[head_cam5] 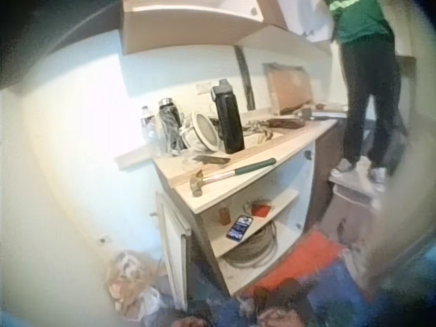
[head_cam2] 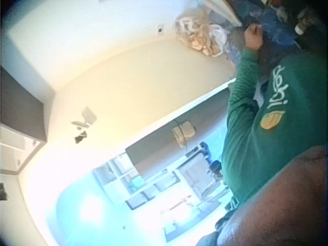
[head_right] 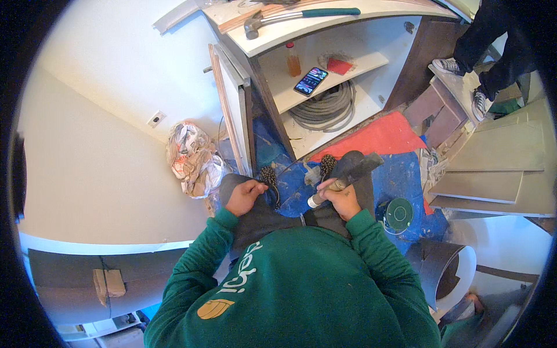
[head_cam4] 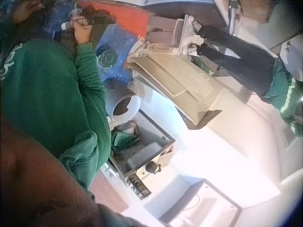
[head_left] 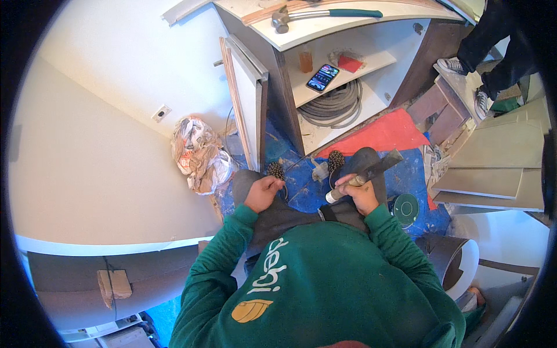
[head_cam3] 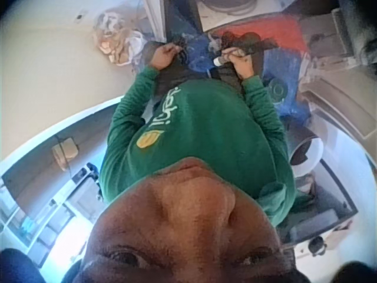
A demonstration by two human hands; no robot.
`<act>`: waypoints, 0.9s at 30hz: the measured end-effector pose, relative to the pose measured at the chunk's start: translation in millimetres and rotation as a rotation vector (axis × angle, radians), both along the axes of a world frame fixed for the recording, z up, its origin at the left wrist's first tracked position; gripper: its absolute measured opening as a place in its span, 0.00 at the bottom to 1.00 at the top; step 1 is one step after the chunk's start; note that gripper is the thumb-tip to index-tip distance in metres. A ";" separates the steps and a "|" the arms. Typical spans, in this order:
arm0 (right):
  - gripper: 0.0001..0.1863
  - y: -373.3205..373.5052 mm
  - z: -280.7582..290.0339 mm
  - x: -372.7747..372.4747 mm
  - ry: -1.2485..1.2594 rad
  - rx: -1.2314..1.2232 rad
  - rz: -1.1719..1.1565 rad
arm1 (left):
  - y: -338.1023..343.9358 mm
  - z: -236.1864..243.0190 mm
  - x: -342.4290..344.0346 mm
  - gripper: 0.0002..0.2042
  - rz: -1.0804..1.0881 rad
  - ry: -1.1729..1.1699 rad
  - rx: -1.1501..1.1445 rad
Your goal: The person sits on the floor and uses a chisel to trim the edge of a wooden cabinet. They repeatedly scrape the edge, check the fit, and adjust the tool to remove material from the cabinet's side.
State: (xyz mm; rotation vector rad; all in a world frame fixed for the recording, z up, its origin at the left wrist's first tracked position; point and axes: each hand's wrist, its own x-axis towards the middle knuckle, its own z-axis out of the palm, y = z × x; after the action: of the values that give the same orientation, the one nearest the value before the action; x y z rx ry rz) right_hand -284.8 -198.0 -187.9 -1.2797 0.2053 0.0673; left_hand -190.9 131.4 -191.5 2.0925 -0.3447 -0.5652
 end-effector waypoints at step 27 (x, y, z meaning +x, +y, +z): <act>0.06 -17.7 -28.1 4.3 0.062 0.026 0.062 | -127.7 142.0 1.9 0.49 -0.050 0.585 -0.997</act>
State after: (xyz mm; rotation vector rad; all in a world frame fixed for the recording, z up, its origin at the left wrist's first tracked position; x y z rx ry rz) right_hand -280.5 -215.7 -216.0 -1.2586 0.2176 0.1625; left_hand -189.1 3.7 -49.5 0.9149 -0.2543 -0.7925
